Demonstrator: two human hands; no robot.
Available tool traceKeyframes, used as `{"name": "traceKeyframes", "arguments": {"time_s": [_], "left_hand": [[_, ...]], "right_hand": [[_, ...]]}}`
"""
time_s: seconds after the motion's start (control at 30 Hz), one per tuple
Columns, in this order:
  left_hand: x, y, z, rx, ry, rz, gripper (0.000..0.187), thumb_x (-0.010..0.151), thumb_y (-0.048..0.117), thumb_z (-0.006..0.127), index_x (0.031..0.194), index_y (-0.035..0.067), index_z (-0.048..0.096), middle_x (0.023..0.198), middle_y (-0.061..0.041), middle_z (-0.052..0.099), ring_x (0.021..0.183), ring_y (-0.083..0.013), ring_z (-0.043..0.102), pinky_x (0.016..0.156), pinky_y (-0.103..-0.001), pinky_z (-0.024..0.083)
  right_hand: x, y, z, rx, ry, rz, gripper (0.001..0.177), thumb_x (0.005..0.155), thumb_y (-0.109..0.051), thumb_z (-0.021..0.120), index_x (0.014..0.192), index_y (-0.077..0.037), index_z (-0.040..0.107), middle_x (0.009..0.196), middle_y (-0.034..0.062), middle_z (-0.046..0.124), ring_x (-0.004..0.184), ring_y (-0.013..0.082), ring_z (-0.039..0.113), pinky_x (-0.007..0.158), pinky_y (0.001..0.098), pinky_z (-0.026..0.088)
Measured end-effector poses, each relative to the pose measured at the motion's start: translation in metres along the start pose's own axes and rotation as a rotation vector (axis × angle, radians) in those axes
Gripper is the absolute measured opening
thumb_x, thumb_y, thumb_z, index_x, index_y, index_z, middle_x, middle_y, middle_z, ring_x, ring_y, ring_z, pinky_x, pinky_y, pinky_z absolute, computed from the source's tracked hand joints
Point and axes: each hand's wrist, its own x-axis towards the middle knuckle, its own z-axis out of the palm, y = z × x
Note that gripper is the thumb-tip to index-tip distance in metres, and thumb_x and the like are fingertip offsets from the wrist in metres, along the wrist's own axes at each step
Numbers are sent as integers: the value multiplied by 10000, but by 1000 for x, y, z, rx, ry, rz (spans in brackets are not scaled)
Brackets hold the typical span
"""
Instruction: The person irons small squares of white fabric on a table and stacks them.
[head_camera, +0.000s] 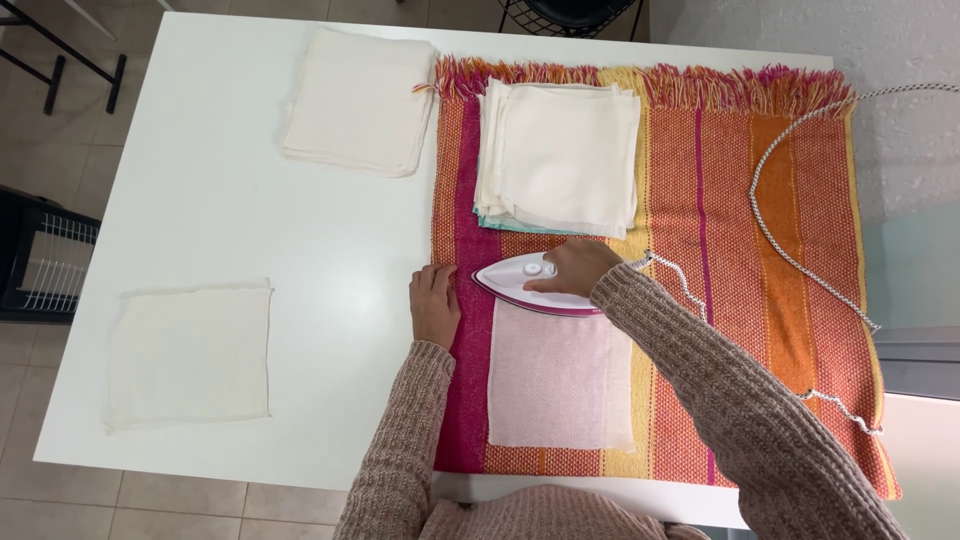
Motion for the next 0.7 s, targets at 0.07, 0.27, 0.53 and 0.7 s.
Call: {"name": "traceKeyframes", "arguments": {"time_s": [0.07, 0.27, 0.53, 0.7], "left_hand": [[0, -2, 1, 3, -3, -4, 367, 872, -76, 573, 1171, 122, 654, 1100, -51, 533, 1062, -263, 538, 933, -392, 448], [0, -1, 2, 0, -9, -16, 366, 874, -72, 575, 1173, 122, 656, 1103, -53, 538, 1072, -267, 538, 936, -396, 444], [-1, -3, 3, -5, -3, -10, 369, 872, -72, 572, 1175, 122, 653, 1102, -60, 535, 1068, -272, 540, 933, -400, 443], [-1, -9, 9, 17, -3, 5, 379, 865, -49, 585, 1189, 138, 651, 1125, -46, 527, 1084, -260, 531, 935, -391, 442]], "right_hand": [[2, 1, 2, -11, 3, 0, 676, 798, -761, 609, 947, -125, 780, 835, 168, 757, 900, 380, 739, 809, 491, 583], [0, -5, 4, 18, 12, 35, 701, 832, -757, 583, 1015, -108, 776, 881, 176, 759, 933, 376, 737, 823, 492, 578], [5, -5, 8, -10, -68, -6, 774, 831, -793, 548, 1141, -113, 752, 1000, 180, 764, 1043, 387, 714, 903, 529, 565], [6, -3, 17, 18, -65, 28, 797, 820, -810, 540, 1137, -108, 748, 1033, 187, 757, 1070, 395, 705, 903, 527, 563]]}}
